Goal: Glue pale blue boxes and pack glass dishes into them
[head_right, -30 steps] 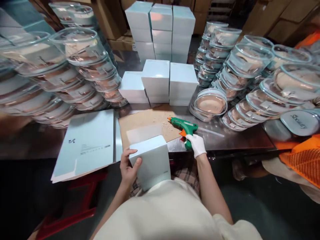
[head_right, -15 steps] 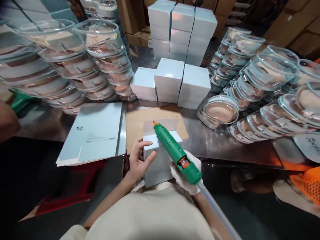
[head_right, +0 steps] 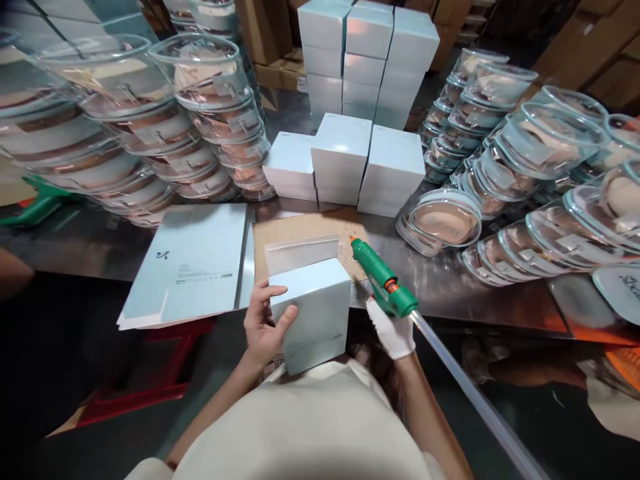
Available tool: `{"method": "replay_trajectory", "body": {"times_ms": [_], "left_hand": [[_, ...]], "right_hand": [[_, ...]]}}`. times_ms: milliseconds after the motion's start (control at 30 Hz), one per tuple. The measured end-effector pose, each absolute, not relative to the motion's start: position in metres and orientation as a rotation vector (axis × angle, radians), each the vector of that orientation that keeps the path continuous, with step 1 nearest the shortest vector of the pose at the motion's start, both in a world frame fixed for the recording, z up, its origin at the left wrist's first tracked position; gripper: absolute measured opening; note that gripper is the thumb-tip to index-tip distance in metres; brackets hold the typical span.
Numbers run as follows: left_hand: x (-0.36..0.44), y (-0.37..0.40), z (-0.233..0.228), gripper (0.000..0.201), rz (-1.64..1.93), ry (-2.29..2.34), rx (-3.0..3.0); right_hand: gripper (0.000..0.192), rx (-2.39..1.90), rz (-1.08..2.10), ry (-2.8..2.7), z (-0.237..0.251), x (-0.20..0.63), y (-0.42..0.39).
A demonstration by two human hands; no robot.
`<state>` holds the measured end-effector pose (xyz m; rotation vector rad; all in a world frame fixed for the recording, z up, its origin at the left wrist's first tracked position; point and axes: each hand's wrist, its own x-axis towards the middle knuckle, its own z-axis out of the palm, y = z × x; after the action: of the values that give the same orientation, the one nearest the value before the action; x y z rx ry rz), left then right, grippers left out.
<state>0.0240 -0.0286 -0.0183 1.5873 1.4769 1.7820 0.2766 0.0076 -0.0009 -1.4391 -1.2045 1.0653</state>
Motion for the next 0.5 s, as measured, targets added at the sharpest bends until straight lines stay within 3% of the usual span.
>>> {"method": "replay_trajectory", "body": {"times_ms": [200, 367, 433, 500], "left_hand": [[0.017, -0.026, -0.015, 0.033, 1.816, 1.437, 1.475], [0.015, -0.027, -0.014, 0.035, 1.807, 1.387, 1.473], [0.016, -0.027, -0.013, 0.034, 1.758, 1.353, 1.490], [0.020, -0.026, -0.012, 0.035, 1.717, 1.300, 1.525]], "right_hand": [[0.053, -1.631, 1.359, -0.951, -0.009, 0.276, 0.065], [0.042, -1.836, 1.176, -1.055, 0.017, 0.302, 0.072], [0.042, -1.695, 1.069, -1.160, 0.032, 0.294, 0.068], [0.056, -1.451, 1.157, -1.293, 0.042, 0.273, 0.065]]}}
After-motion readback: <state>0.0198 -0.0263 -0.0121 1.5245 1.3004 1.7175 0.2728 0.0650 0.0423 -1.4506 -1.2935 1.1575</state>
